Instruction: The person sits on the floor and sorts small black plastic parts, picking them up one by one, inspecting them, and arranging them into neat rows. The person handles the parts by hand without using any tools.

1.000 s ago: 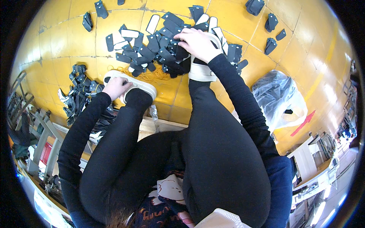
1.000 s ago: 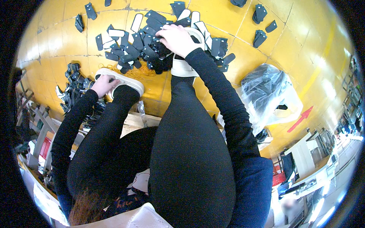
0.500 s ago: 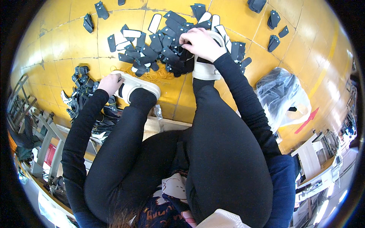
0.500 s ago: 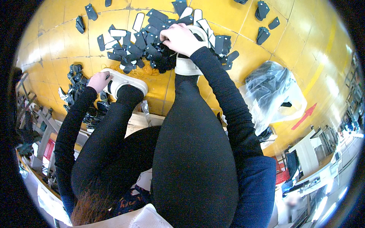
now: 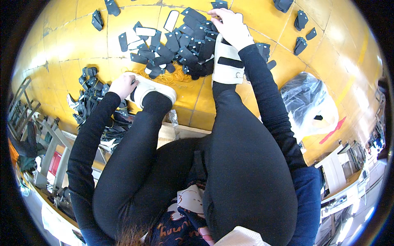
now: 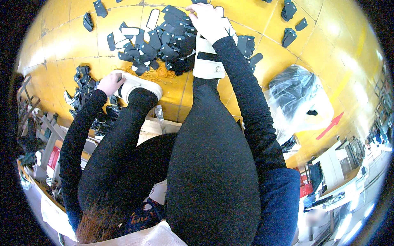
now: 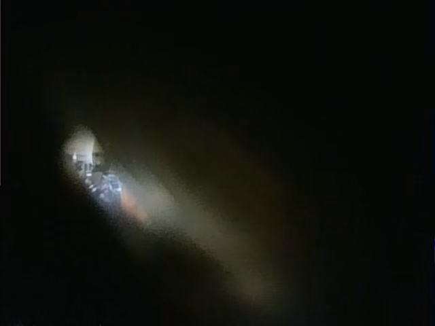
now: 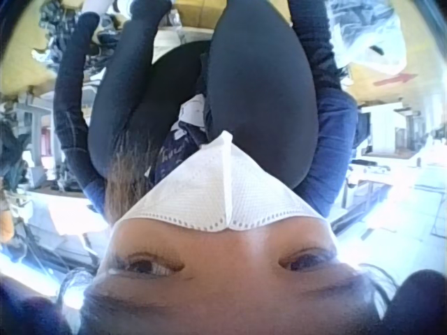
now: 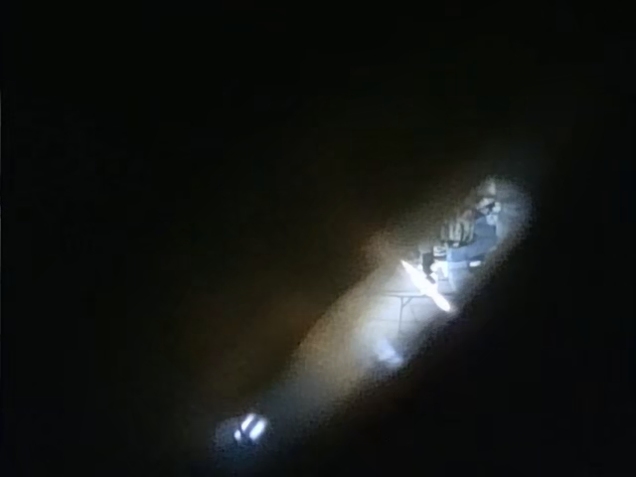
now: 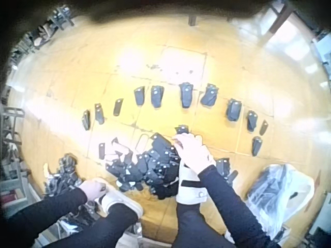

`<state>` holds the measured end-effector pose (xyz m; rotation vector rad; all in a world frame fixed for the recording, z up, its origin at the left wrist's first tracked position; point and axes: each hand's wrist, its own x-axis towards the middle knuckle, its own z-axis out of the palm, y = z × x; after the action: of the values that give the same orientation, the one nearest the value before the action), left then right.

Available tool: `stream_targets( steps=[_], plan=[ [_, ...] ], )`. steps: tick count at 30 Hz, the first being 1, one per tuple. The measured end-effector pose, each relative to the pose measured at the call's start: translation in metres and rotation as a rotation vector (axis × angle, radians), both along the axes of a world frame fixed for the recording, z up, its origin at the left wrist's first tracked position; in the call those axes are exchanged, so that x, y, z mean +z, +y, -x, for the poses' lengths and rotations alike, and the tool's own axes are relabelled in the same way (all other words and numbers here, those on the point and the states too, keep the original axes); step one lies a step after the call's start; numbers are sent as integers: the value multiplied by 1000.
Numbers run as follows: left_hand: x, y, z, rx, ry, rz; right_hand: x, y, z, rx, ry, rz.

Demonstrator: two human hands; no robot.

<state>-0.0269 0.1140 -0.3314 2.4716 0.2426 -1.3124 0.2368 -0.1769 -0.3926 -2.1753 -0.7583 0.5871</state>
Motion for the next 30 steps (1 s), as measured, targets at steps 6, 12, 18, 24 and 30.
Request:
stream_targets(
  steps=[6,12,18,24,30],
  plan=[
    [-1,-1,-3,-10,-17,15,-11,2,20,182,-42,30],
    [-1,-4,-3,-19,-20,17,-8,6,24,89,-26,-64],
    [-2,-2,-1,-26,-39,16,-15,33,30,220,-214,-120],
    [-11,1,2,-107,-29,2,-19,65,57,237,-418,177],
    [-15,4,9,-96,-77,29,-1,84,83,216,-492,432]
  ],
)
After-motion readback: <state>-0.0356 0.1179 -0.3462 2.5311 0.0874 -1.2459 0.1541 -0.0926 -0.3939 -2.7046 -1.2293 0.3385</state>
